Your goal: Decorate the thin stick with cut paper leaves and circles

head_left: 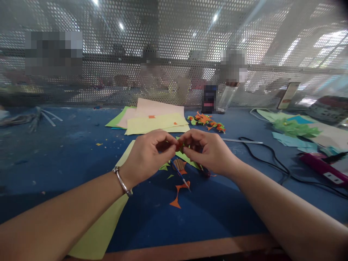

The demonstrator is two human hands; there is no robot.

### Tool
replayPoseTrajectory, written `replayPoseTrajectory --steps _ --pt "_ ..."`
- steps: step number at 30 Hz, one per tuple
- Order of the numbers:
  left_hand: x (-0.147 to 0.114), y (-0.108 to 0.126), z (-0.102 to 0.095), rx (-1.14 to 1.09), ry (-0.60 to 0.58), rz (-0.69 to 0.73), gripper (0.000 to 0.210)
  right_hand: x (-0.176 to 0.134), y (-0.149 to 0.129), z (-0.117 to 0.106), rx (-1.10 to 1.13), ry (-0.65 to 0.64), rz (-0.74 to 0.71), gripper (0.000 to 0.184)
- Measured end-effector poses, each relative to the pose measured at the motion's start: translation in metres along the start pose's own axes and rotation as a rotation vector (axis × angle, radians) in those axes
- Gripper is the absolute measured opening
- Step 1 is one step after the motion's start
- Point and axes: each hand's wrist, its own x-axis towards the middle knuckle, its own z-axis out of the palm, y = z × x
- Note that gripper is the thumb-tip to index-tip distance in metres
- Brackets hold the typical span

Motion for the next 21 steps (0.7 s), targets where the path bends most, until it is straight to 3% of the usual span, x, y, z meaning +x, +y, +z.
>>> replayPoseTrajectory --steps 13,21 --pt "-0.001 -0.006 0.008 0.197 0.126 0.12 0.007 -0.001 0.004 0.011 -0.006 0.053 0.04 0.015" --pt "-0.001 -0.006 0.008 0.204 0.095 0.17 0.007 0.0 0.002 0.013 -0.002 0.051 0.077 0.013"
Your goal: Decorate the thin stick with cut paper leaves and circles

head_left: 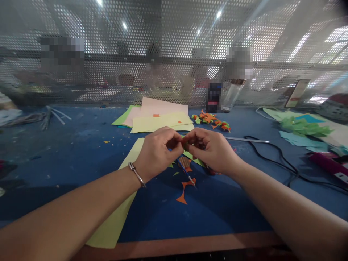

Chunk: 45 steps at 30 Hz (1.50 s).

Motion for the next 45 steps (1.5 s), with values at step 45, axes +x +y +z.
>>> replayPoseTrajectory --steps 45 --pt "0.0 0.007 -0.003 -0.584 -0.209 -0.483 0.007 -0.002 -0.01 -0.002 -0.125 -0.082 -0.083 0.018"
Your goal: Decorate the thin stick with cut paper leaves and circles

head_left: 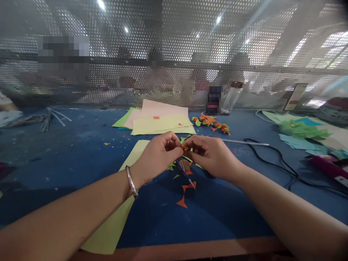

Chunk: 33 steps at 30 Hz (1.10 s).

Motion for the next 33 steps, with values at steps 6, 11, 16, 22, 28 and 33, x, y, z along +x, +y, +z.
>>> replayPoseTrajectory --steps 6,11,16,22,28,33 --pt "0.002 -0.005 -0.006 -0.017 -0.154 -0.075 0.005 -0.001 0.004 0.0 -0.119 -0.027 -0.05 0.017" --pt "0.002 -0.005 -0.007 0.055 -0.113 0.002 0.006 0.0 0.004 -0.002 -0.137 -0.017 -0.051 0.015" --pt "0.001 0.0 -0.006 0.161 -0.076 0.077 0.005 0.001 0.001 -0.004 -0.143 -0.006 -0.045 0.013" --pt "-0.002 -0.001 -0.01 0.373 -0.083 0.139 0.003 0.001 0.005 0.0 -0.18 -0.029 -0.06 0.013" --pt "-0.004 0.002 -0.011 0.463 -0.067 0.18 0.004 0.0 0.007 0.001 -0.153 -0.013 -0.1 0.017" --pt "-0.007 0.01 -0.011 0.49 -0.066 0.268 0.007 -0.003 0.002 -0.001 -0.138 0.015 -0.136 0.016"
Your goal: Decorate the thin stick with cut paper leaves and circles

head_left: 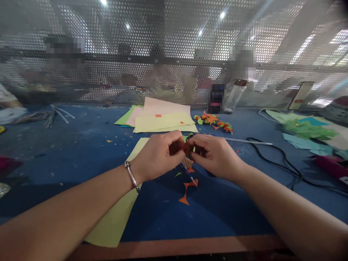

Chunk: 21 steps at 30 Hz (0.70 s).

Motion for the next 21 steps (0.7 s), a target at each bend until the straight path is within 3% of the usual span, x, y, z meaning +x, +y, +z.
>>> replayPoseTrajectory --steps 10,21 --pt "0.0009 -0.0038 0.0015 0.02 0.034 0.051 0.01 -0.0009 -0.001 -0.0026 -0.079 0.053 -0.058 0.009" --pt "-0.0009 -0.0052 0.0033 0.166 0.049 0.024 0.004 -0.0004 0.0012 -0.0007 -0.097 -0.003 -0.041 0.017"
